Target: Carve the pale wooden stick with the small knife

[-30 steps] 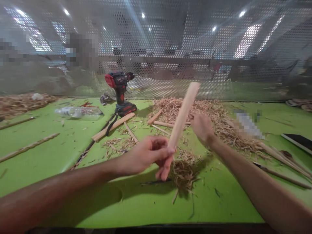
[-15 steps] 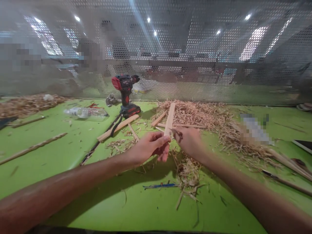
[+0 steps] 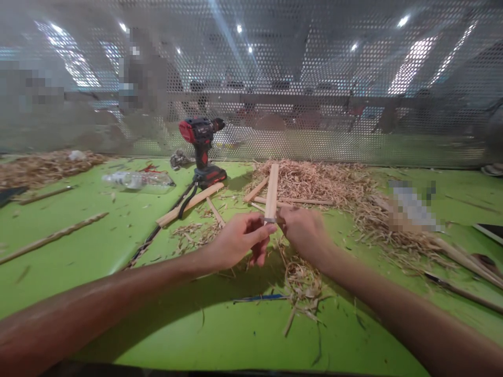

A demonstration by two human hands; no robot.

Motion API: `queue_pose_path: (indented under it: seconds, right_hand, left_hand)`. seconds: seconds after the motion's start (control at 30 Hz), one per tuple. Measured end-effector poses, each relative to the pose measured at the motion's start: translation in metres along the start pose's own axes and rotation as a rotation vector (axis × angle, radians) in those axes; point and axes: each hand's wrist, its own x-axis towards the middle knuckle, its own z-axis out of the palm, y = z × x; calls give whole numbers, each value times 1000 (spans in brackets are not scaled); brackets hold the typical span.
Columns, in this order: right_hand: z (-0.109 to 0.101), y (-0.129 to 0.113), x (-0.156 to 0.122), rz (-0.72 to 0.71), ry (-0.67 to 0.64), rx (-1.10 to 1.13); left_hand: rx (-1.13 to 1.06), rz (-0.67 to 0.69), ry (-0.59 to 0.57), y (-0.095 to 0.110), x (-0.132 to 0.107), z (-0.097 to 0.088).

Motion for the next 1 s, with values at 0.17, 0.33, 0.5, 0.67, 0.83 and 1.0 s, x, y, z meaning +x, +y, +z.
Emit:
queue_pose_path:
  seconds: [0.17,0.33,0.5,0.67,0.83,1.0]
  right_hand:
    - [5,2,4,-5,8,-1]
    - [3,3,3,-29,51,-7]
    - [6,4,5,-10,54,-73]
    - [11,6,9,-6,56,-111]
    - [9,9,10,-1,67,-109]
    - [9,6,11,-4,83,-85]
  left_hand:
    - [6,-14,-33,-1,0,-1]
    - [6,-21,-50,1,-1,-2]
    - [-13,-36,-56,2,0,-1]
    - [-18,-23,-32,-1,2,-2]
    - [0,-10,-64,0,2,-4]
    - [-10,-34,-53,6,4,-3]
